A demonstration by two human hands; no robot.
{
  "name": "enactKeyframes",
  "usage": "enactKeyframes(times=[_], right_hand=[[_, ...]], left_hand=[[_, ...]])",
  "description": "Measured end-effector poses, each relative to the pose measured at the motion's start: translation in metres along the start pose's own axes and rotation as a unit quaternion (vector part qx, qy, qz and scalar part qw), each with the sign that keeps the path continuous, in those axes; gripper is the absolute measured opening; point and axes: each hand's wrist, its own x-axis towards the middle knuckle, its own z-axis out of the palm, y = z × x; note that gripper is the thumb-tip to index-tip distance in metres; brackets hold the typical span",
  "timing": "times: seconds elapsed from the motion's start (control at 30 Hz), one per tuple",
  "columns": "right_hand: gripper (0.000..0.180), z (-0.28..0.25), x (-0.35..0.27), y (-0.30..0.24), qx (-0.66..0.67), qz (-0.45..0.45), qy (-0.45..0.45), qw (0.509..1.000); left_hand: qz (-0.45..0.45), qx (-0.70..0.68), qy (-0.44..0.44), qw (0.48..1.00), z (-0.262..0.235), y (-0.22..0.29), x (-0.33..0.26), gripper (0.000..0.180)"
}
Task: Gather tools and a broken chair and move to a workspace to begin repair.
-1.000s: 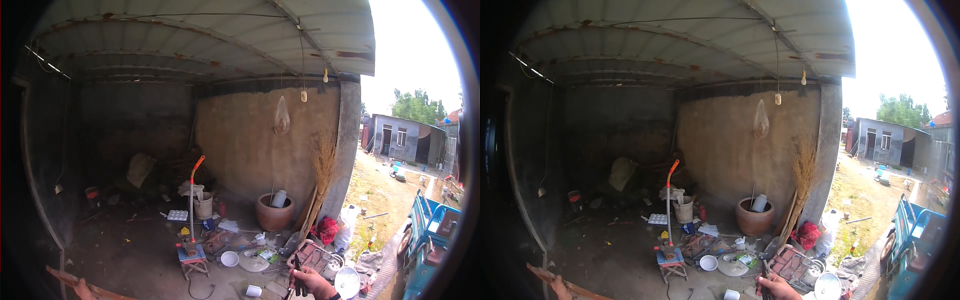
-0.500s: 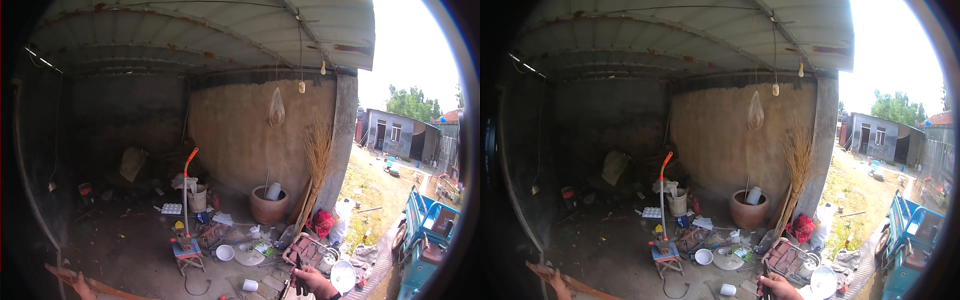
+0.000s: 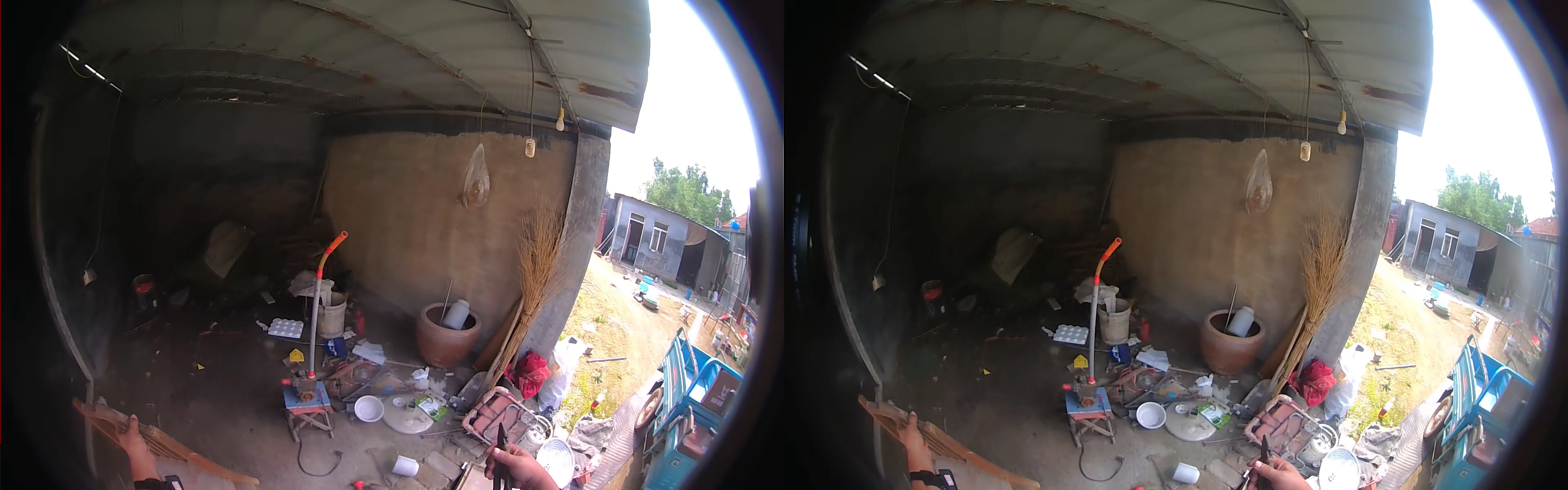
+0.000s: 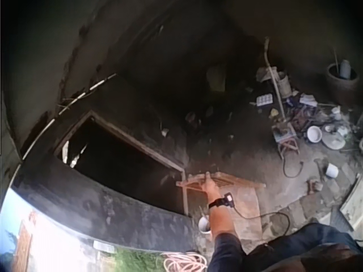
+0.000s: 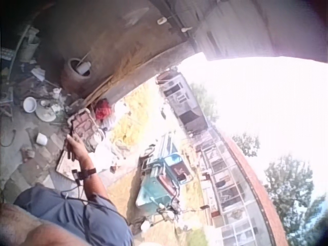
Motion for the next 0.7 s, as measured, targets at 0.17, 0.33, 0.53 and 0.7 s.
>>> enactKeyframes(times=[0.17,0.33,0.53,0.7], right_hand=[[0.020,-0.017,0.006,0.012,-0.046,0.015,0.000,0.999],[0.018,-0.014,0.007,0.013,-0.027,0.012,0.006,1.000],[0.019,-0.014,0.005,0.006,-0.036,0.011,-0.002,0.999],[0.025,-0.011,0.000,-0.008,-0.055,0.025,0.000,0.998]], left_hand=[[-0.037,-0.018,-0.020,0.999,0.014,0.013,-0.009,0.064],[-0.035,0.011,-0.022,0.999,0.022,0.004,0.001,0.057],[-0.102,0.053,0.019,0.993,0.052,0.014,-0.015,0.036],[-0.159,0.067,-0.090,0.981,0.102,0.023,-0.078,0.026]])
